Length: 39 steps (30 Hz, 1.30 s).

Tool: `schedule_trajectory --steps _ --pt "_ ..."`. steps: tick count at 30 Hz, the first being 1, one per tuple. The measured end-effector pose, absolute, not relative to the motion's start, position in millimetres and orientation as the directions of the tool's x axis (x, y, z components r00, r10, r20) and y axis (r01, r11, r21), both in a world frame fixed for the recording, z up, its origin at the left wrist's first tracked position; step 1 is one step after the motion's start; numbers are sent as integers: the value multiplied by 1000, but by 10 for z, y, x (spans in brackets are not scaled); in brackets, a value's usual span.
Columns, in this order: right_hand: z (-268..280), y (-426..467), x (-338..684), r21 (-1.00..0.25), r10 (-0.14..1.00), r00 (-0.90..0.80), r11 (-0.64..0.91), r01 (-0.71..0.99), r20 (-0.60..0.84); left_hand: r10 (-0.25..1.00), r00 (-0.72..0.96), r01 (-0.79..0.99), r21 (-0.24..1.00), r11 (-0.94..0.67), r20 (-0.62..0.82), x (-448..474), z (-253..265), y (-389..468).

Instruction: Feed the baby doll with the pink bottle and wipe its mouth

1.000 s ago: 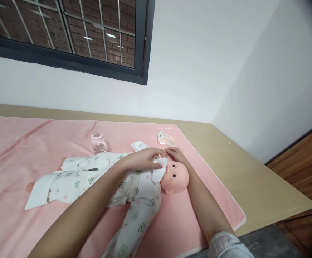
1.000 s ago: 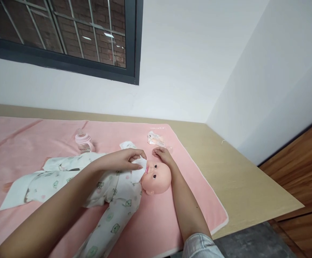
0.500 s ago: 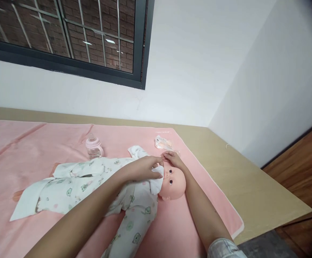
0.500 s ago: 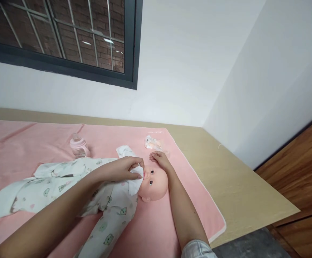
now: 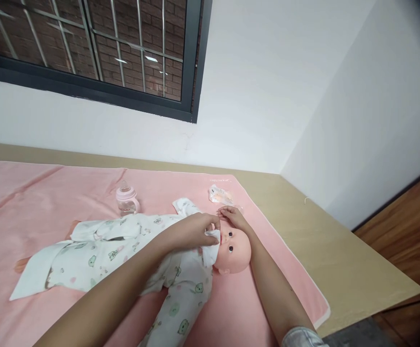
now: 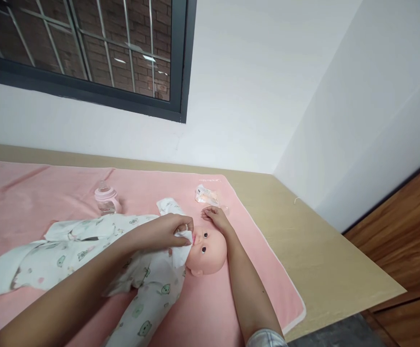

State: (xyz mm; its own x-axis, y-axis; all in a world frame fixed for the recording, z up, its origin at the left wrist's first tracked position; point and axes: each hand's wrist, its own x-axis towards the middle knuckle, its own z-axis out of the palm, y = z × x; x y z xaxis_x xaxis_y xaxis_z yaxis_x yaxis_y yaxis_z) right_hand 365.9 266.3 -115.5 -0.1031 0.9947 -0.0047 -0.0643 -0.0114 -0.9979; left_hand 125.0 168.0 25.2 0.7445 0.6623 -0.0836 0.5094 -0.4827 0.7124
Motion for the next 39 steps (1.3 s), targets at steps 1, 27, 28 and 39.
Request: schedule_trajectory --steps 1,27,28,39 --pt "-1164 2669 3663 -997 995 -100 -17 -69 -10 661 746 507 716 -479 -86 1246 250 1683" --pt "-1283 2742 3703 -995 995 -96 -29 -91 -20 686 715 520 552 -652 136 1252 169 1773" --pt "-1281 2739 3704 -995 995 -97 -31 -90 -22 683 715 512 554 -656 148 1260 170 1770" --pt "-1226 2696 3687 -997 995 -103 -25 -66 -18 673 708 460 582 -670 214 1349 121 1764"
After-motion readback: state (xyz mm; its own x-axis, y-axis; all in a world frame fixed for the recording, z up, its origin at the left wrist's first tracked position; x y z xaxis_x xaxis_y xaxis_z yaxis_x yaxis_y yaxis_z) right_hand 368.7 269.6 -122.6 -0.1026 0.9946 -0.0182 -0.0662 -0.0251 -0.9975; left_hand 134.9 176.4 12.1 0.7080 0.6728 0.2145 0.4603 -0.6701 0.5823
